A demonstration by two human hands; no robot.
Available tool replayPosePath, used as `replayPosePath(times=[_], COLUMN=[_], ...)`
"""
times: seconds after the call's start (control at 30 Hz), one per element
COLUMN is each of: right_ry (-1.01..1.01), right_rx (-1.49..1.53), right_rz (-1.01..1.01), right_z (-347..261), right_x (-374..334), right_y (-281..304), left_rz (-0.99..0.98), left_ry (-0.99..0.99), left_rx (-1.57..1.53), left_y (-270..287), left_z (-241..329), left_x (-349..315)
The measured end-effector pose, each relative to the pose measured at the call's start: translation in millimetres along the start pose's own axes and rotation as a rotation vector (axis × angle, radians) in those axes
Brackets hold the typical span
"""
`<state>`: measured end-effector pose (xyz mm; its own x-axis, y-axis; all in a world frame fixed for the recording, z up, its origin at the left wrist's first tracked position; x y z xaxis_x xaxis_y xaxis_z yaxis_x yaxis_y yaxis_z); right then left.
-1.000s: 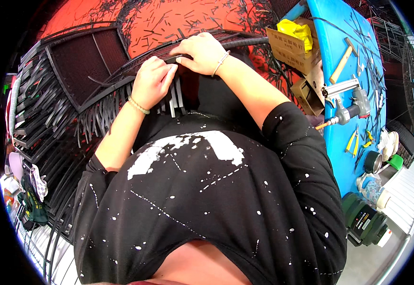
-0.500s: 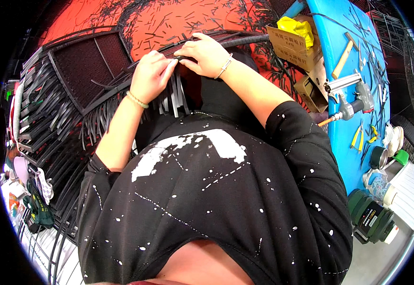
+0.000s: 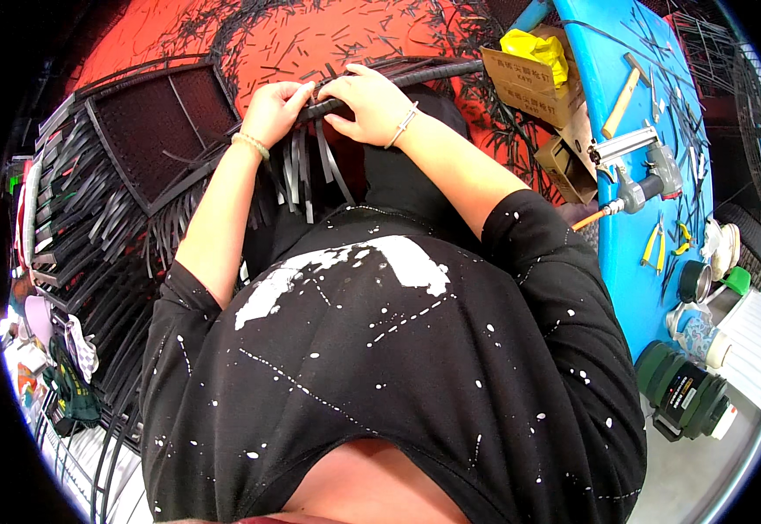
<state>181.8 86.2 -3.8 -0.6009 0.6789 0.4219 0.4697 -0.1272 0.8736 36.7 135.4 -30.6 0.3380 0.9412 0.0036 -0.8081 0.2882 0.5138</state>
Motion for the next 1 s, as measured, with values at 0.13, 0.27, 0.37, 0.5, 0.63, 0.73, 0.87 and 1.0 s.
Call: replayPosePath(times=[0.13, 0.27, 0.37, 0.5, 0.63, 0.73, 0.87, 1.0], right_ry=[-0.038, -0.217, -0.499, -1.110, -1.434, -1.881, -1.891, -1.882], right_rx=[0.010, -0.019, -0.133, -0.018, -0.219, 0.238, 0.780, 0.893], right_rz=[0.052, 0.164, 0.312, 0.714, 1.044, 0.984, 0.958, 0.903], right_z=[-10, 14, 51, 128, 174, 208, 233, 226], right_x=[-16, -64, -127, -276, -453, -535, -536, -524], right_y=[23, 75, 141, 232, 288, 251, 227, 230], left_rz=[-0.063, -0.116, -0.075, -0.052, -0.208, -0.171, -0.149, -0.160], left_ry=[0.092, 0.061, 0.031, -0.127, -0.013, -0.057, -0.103, -0.064], left_rx=[-0.048, 0.082, 0.086, -0.049, -0.070, -0.073, 0.009, 0.024], left_y=[-4, -6, -4, -5, -9, -7, -9, -9], left_z=[-20, -9, -8, -14, -18, -12, -22, -10], left_x=[10, 15, 11, 9, 23, 21, 24, 21])
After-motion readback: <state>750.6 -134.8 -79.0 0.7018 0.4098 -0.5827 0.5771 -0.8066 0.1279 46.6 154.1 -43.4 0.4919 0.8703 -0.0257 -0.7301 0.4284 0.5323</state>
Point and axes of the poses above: each hand's wrist, its own x-axis towards the middle knuckle, its own y-axis out of the back of the hand, z = x × y, the point moved 7 cm from there along x, towards the middle knuckle, and after that the axes turned 15 degrees about -x, right-handed, at the moved point
